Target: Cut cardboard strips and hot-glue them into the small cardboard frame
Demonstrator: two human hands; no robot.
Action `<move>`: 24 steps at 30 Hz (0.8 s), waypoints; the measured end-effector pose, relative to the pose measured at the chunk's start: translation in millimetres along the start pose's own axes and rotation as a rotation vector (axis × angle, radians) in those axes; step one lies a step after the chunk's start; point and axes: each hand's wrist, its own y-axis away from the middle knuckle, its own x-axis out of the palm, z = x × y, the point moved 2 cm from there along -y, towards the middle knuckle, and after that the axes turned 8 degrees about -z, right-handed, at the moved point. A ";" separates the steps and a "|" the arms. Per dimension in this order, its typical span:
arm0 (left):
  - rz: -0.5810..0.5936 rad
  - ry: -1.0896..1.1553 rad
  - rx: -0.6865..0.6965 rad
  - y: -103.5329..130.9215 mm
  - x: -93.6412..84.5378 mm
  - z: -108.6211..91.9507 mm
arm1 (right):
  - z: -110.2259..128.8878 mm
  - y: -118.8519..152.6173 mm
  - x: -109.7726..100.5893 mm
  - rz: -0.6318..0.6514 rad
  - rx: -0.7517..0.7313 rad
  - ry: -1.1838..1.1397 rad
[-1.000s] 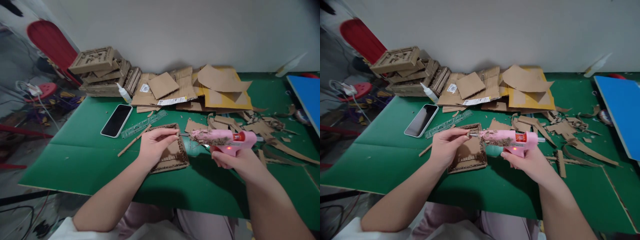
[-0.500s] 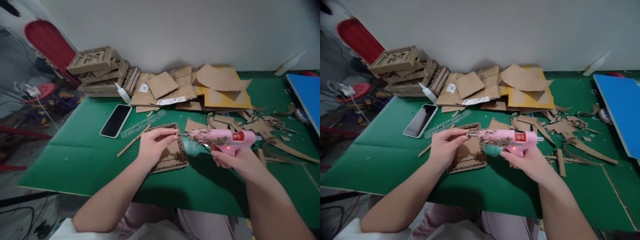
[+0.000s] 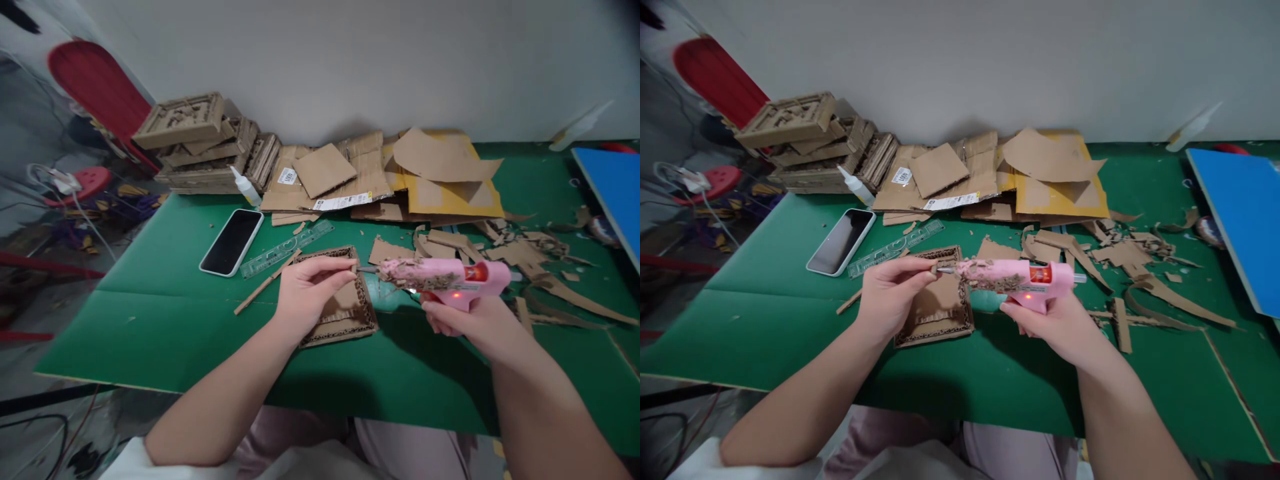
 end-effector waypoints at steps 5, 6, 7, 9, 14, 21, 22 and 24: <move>-0.003 -0.009 -0.016 0.7 0.2 -0.4 | -0.9 -0.9 0.2 -0.006 0.001 -0.003; -0.004 -0.016 -0.020 0.8 0.2 -0.4 | -1.4 -1.2 0.0 -0.010 0.000 -0.001; -0.005 -0.023 -0.023 0.9 0.2 -0.5 | -1.7 -1.5 -0.2 -0.013 -0.001 0.000; -0.006 -0.030 -0.025 0.8 0.1 -0.7 | -1.8 -1.6 -0.4 -0.006 0.003 -0.002; -0.006 -0.029 -0.028 0.2 -0.9 -0.6 | -0.3 -0.4 -0.6 0.007 0.009 0.003; -0.013 0.003 -0.018 0.0 -1.4 0.4 | -3.3 -0.7 -1.3 -0.001 -0.021 -0.019; -0.014 0.006 -0.020 0.1 -1.4 0.4 | -3.7 -0.8 -1.3 0.000 -0.021 -0.023; -0.014 0.006 -0.024 0.2 -1.4 0.3 | -3.9 -0.8 -1.3 0.001 -0.020 -0.022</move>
